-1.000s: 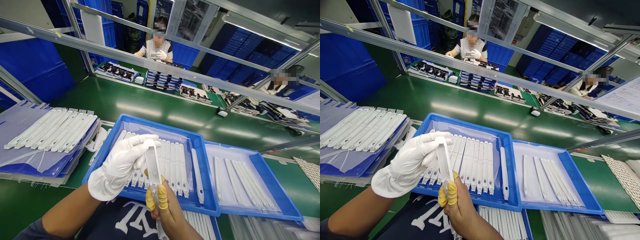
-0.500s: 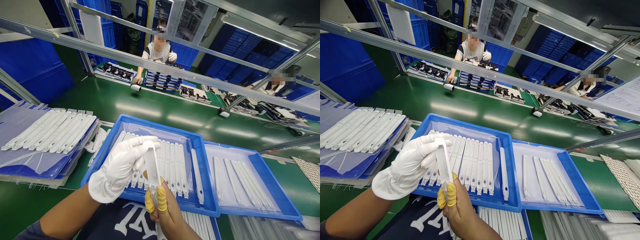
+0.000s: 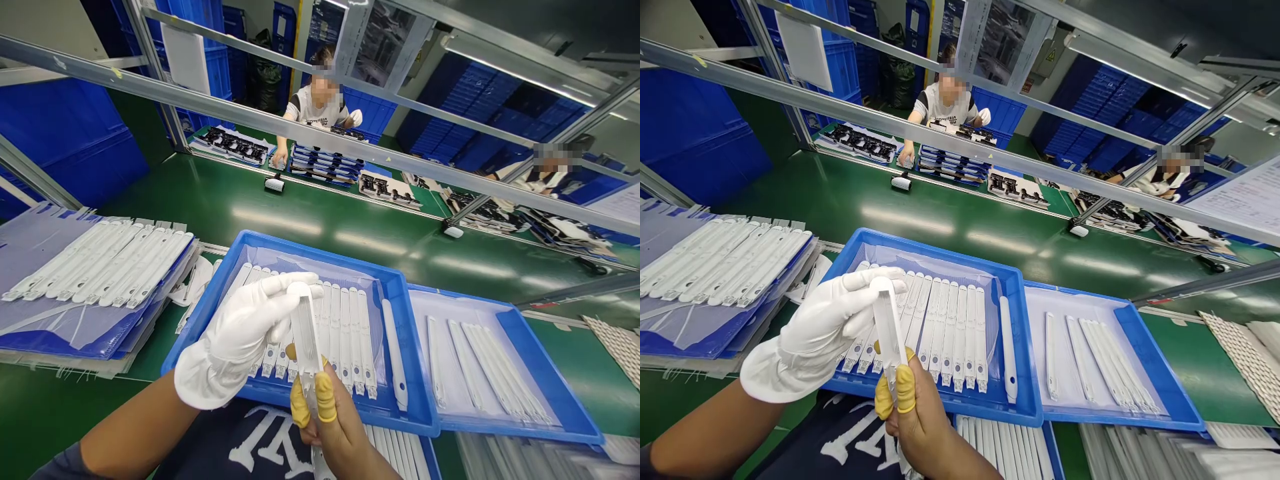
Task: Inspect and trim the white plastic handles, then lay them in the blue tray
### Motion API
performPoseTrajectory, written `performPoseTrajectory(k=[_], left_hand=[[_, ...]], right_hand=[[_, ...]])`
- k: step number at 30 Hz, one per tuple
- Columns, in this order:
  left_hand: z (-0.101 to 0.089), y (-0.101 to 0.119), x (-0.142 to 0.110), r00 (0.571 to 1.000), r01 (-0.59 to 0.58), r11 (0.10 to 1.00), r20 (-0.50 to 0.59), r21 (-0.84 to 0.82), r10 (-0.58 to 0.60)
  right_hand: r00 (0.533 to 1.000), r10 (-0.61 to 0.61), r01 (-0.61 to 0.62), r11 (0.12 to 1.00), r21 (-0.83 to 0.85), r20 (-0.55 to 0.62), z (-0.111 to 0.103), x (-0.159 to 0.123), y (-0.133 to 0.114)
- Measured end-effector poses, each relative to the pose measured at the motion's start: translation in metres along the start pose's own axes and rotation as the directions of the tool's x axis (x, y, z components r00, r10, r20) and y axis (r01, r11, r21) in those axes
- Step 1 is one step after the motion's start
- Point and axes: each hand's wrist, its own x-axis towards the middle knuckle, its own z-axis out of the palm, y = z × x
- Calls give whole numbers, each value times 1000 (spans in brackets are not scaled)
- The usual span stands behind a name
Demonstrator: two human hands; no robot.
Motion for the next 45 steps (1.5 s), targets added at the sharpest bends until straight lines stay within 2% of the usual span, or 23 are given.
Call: performPoseTrajectory(k=[3,6,8,11,13,15,17,19,22,25,29,32,35,38,40,41,45], left_hand=[[0,1,1,999,-28,1000,-18,5,28],[-2,0,0,998,-38,999,58,-12,39],[-3,-6,-3,997,-45,998,57,50,42],[-1,-24,-12,999,-42,967,16,253,39],[0,-40,-21,997,-10,930,79,367,-21],[-1,-57,-33,976,4,894,192,448,-100],[-4,-71,-44,953,-21,859,269,512,-137],[-6,-79,-52,941,-73,828,313,555,-127],[-5,-77,-58,935,-184,812,354,553,-29],[3,-64,-58,921,-295,819,375,492,107],[12,-43,-57,917,-317,831,371,457,146],[15,-36,-59,931,-246,866,354,435,87],[15,-36,-61,941,-96,935,337,341,-27],[16,-37,-61,944,123,979,285,161,-165],[17,-37,-60,917,249,968,313,31,-246],[16,-38,-59,895,295,955,359,-27,-266],[11,-51,-59,793,389,888,580,-247,-187]], right_hand=[[1000,11,-11,1000,28,-12,-2,1,4],[999,14,-11,994,107,-32,-7,6,1],[994,-8,31,978,207,-111,-12,12,-9],[954,-80,181,921,345,-287,-19,22,-35],[915,-139,284,889,359,-379,-21,28,-52],[875,-191,363,866,345,-444,-21,33,-63],[846,-230,417,847,330,-480,-19,37,-66],[828,-253,449,833,322,-500,-17,42,-67],[813,-254,476,808,347,-524,-15,47,-71],[824,-211,472,769,431,-525,-15,53,-80],[844,-148,453,709,540,-515,-16,60,-89],[847,-131,453,687,569,-516,-16,64,-91],[838,-134,460,695,553,-529,-13,64,-89],[777,-168,518,718,465,-606,-8,64,-85],[738,-195,553,723,414,-646,-5,62,-83],[740,-206,556,723,409,-641,-4,61,-83],[813,-291,539,706,460,-505,-2,54,-81]])
